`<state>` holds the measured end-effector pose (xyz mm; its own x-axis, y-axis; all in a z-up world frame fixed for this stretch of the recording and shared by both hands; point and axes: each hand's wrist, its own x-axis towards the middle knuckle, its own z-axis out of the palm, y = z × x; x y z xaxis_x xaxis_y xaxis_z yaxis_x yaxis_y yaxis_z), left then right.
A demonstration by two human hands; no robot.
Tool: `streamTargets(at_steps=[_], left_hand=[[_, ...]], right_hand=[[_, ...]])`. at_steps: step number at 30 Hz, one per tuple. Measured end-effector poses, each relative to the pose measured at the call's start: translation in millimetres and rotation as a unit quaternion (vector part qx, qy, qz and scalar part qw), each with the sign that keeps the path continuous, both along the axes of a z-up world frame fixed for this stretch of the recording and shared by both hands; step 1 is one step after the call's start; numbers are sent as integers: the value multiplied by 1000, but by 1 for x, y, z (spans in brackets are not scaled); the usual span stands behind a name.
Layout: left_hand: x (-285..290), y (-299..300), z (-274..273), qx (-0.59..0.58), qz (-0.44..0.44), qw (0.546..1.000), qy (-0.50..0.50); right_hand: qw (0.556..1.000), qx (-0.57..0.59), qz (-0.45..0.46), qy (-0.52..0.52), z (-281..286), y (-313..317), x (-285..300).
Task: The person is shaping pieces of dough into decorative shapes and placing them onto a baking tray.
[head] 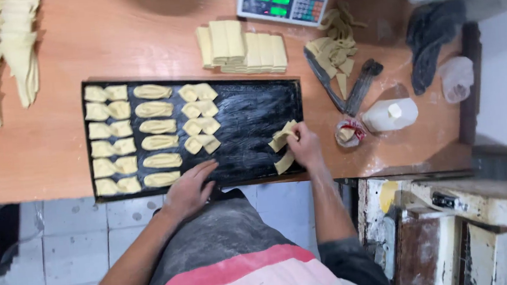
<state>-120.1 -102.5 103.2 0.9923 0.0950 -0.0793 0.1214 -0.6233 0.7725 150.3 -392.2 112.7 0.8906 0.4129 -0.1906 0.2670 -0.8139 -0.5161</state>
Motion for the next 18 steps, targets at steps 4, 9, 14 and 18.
streamTargets(at_steps=[4,9,14,18], left_hand=[[28,-10,45,-143,-13,989,35],[27,-15,25,-267,52,925,264],[15,-14,21,-141,-4,951,274],[11,-4,6,-107,81,947,292]], right_hand=[[973,149,-12,175,28,60,-84],[811,327,-60,481,37,91,-122],[951,219,47,214,31,101,-131],[920,276,51,273,36,114,-140]])
